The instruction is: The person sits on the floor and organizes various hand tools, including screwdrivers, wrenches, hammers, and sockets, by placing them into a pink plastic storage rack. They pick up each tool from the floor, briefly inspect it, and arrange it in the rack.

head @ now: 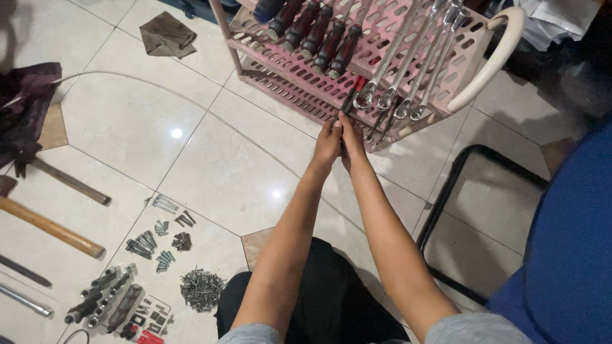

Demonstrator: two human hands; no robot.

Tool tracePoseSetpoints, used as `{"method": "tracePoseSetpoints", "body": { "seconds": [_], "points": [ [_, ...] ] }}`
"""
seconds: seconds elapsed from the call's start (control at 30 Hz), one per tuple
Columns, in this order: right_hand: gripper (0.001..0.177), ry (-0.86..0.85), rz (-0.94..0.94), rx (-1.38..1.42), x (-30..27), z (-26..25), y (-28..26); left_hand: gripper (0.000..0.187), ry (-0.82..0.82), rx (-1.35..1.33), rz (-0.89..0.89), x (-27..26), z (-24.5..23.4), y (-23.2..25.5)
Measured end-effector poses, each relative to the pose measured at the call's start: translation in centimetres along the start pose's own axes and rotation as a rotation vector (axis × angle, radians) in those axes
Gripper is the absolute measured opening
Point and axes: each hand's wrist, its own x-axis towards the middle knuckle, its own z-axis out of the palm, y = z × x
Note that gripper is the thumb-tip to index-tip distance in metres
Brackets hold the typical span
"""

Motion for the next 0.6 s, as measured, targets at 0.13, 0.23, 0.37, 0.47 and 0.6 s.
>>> {"method": "tracePoseSetpoints", "body": {
  "seconds": [0.13,0.23,0.37,0.47,0.6],
  "points": [
    [0.034,0.0,0.075,-0.059,-3.6,0.6,0.8,0.04,-0.001,-0.004,-0.151,-4.3,-1.8,1.5],
    [0.035,-0.042,0.016,-0.033,-8.6,0.3,3.4,0.036,-0.013,-0.015,-0.115,-10.0,-3.8,2.1],
    [0.035,-0.167,0.139,-0.139,-17.1,-0.2,7.0,0.035,-0.03,-0.049,-0.136,-21.1,-8.5,2.3],
    [0.031,-0.318,0.173,-0.214,-23.7,0.0,8.6,0.032,0.042,-0.181,-0.173,-30.5,-12.6,1.9],
    [0.027,-0.488,0.232,-0.31,-31.0,1.4,9.9,0.03,0.225,-0.161,-0.145,-41.8,-18.4,0.8]
  ]
}}
